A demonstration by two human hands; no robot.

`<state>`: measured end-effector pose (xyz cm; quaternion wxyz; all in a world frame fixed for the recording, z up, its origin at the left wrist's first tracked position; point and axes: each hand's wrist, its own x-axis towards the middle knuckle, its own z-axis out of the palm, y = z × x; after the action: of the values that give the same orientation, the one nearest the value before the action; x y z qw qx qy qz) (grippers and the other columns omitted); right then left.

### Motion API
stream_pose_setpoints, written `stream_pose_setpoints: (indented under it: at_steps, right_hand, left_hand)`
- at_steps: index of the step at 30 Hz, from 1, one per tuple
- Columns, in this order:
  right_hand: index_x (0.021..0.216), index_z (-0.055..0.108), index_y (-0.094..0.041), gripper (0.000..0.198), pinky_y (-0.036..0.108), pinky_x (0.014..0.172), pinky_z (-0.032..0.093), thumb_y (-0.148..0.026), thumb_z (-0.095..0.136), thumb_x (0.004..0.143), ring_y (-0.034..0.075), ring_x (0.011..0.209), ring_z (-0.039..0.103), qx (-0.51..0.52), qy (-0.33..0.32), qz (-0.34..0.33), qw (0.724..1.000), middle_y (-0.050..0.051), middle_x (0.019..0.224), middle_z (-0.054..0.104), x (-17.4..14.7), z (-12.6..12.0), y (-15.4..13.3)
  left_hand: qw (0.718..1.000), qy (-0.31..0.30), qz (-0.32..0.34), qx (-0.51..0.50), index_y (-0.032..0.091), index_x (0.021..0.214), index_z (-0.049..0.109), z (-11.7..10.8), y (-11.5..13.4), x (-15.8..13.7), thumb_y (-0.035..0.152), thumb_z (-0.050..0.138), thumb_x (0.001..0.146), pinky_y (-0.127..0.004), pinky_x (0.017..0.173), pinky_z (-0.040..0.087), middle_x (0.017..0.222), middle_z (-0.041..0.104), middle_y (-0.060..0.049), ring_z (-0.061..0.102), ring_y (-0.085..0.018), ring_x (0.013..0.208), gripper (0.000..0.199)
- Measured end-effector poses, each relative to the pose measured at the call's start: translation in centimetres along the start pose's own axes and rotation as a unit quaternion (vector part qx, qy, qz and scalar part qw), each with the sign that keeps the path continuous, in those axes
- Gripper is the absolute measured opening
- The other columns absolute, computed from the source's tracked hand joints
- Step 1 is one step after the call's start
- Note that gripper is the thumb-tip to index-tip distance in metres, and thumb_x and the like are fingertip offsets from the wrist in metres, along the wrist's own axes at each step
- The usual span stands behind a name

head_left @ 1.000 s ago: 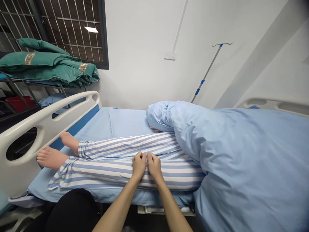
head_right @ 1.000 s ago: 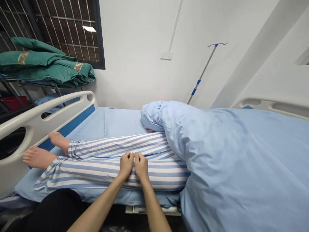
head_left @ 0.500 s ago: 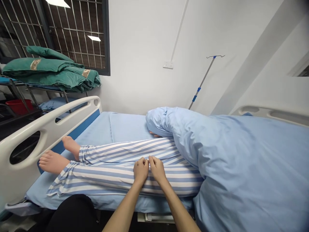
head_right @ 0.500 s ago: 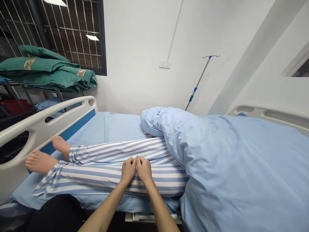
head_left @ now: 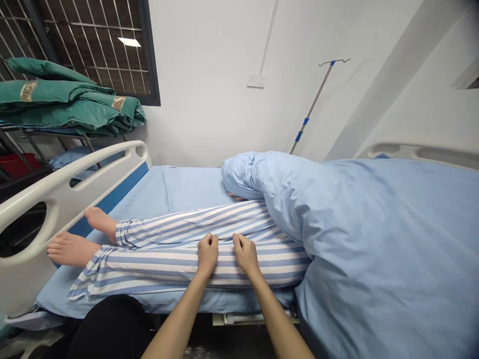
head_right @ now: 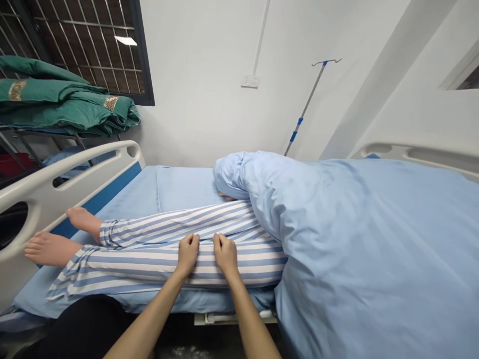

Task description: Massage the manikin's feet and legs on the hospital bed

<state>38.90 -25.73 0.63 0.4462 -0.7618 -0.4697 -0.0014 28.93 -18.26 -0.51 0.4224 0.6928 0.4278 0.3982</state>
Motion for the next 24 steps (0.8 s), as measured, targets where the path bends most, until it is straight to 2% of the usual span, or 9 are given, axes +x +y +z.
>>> stream_pose_setpoints:
  at_steps: [7, 11, 14, 16, 19, 24]
  right_hand:
    - [0.053, 0.042, -0.019, 0.042, 0.024, 0.051, 0.023, -0.038, 0.030, 0.089, 0.010, 0.048, 0.038, 0.002, 0.012, 0.002, 1.000, -0.002, 0.047, 0.044, 0.1, 0.1, 0.0]
    - [0.054, 0.041, -0.019, 0.042, 0.023, 0.051, 0.025, -0.040, 0.030, 0.088, 0.011, 0.049, 0.039, 0.027, 0.023, 0.005, 0.999, -0.002, 0.048, 0.045, 0.2, 0.1, 0.1]
    - [0.056, 0.044, -0.019, 0.042, 0.023, 0.051, 0.029, -0.044, 0.029, 0.087, 0.012, 0.052, 0.043, 0.081, 0.028, 0.017, 0.996, 0.000, 0.052, 0.050, 0.3, 0.0, 0.2]
    - [0.057, 0.046, -0.020, 0.043, 0.023, 0.050, 0.031, -0.046, 0.028, 0.086, 0.014, 0.054, 0.044, 0.112, 0.039, 0.033, 0.992, 0.001, 0.054, 0.052, 0.4, -0.2, 0.3]
    - [0.056, 0.047, -0.021, 0.045, 0.023, 0.049, 0.033, -0.049, 0.027, 0.085, 0.015, 0.055, 0.043, 0.130, 0.056, 0.058, 0.988, 0.001, 0.052, 0.052, 0.4, -0.3, 0.6]
    - [0.054, 0.042, -0.019, 0.043, 0.023, 0.049, 0.033, -0.049, 0.033, 0.083, 0.013, 0.052, 0.041, 0.148, 0.067, 0.071, 0.984, 0.000, 0.050, 0.046, 0.4, 0.2, 0.9]
  left_hand:
    - [0.999, -0.014, 0.015, 0.049, 0.018, 0.050, 0.029, 0.1, 0.3, 0.0, 0.031, 0.036, 0.078, -0.022, 0.053, 0.023, 0.047, 0.029, 0.005, 0.032, -0.009, 0.051, 0.032]
    - [0.994, -0.029, 0.045, 0.094, 0.018, 0.049, 0.031, 1.2, 2.5, 0.4, 0.027, 0.037, 0.076, -0.023, 0.053, 0.022, 0.047, 0.034, 0.004, 0.033, -0.009, 0.051, 0.029]
    - [0.994, -0.039, 0.062, 0.076, 0.018, 0.049, 0.033, 2.6, 4.7, 0.9, 0.027, 0.038, 0.076, -0.022, 0.053, 0.023, 0.047, 0.036, 0.004, 0.033, -0.009, 0.051, 0.029]
    - [0.996, -0.047, 0.048, 0.054, 0.018, 0.049, 0.035, 3.5, 5.3, 0.8, 0.027, 0.037, 0.077, -0.022, 0.053, 0.024, 0.047, 0.038, 0.004, 0.035, -0.009, 0.051, 0.030]
    - [0.996, -0.052, 0.009, 0.073, 0.018, 0.052, 0.041, 4.5, 4.4, -0.1, 0.028, 0.037, 0.081, -0.022, 0.054, 0.026, 0.050, 0.047, 0.002, 0.041, -0.010, 0.054, 0.031]
    - [0.978, -0.062, 0.022, 0.199, 0.019, 0.073, 0.056, 4.9, 2.7, -1.8, 0.031, 0.036, 0.087, -0.025, 0.064, 0.031, 0.076, 0.063, -0.005, 0.054, -0.016, 0.073, 0.027]
